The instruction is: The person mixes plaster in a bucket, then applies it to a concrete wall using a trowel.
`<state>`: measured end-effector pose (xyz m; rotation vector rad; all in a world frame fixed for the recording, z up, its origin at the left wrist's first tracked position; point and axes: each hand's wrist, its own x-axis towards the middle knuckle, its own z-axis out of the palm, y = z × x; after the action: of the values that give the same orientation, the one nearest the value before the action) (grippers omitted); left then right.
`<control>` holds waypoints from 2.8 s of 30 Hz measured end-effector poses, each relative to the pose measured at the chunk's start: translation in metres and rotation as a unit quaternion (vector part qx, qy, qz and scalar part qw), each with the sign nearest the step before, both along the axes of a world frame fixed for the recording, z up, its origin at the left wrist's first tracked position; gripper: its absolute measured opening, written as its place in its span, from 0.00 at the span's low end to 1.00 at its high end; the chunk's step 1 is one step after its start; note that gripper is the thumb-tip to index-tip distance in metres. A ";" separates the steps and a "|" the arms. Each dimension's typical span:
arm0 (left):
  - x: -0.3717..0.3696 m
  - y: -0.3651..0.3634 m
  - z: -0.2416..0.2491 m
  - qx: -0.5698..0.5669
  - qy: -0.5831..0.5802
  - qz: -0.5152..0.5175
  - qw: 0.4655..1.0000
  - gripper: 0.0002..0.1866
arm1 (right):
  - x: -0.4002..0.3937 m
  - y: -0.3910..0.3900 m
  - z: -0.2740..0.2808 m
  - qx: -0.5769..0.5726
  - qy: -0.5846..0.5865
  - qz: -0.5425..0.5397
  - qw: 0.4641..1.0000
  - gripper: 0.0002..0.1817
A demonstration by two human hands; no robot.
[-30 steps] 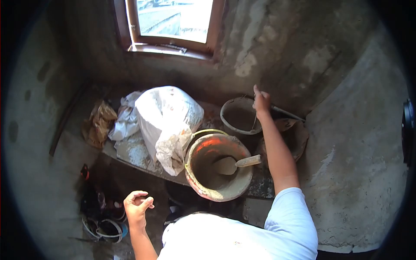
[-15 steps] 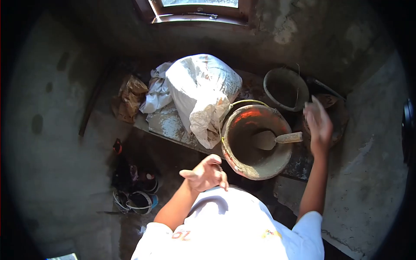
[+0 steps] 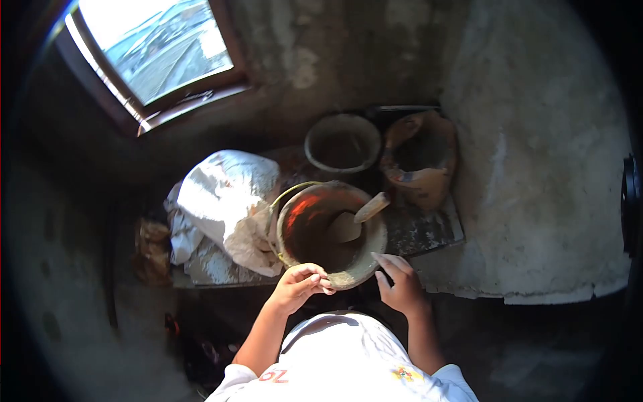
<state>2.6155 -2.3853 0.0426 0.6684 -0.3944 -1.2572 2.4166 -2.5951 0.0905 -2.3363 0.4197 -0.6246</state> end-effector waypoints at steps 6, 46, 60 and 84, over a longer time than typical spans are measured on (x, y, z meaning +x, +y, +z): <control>0.001 0.005 0.016 0.147 -0.145 0.087 0.975 0.10 | -0.013 -0.007 -0.008 -0.003 -0.007 -0.013 1.000 0.23; -0.051 -0.020 -0.026 0.135 0.035 0.366 0.920 0.30 | 0.127 -0.072 0.040 -0.340 0.301 0.278 0.847 0.10; -0.072 -0.062 -0.049 0.168 -0.001 0.289 0.942 0.35 | 0.052 -0.183 0.082 -0.364 0.290 0.132 0.875 0.13; -0.082 -0.080 -0.036 0.252 -0.067 0.227 0.938 0.48 | 0.039 -0.219 0.114 -0.205 0.307 0.117 0.922 0.25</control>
<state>2.5332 -2.4653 0.0061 1.2118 -0.0105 -0.8668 2.4558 -2.8137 0.2049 -2.9101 0.2884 0.1799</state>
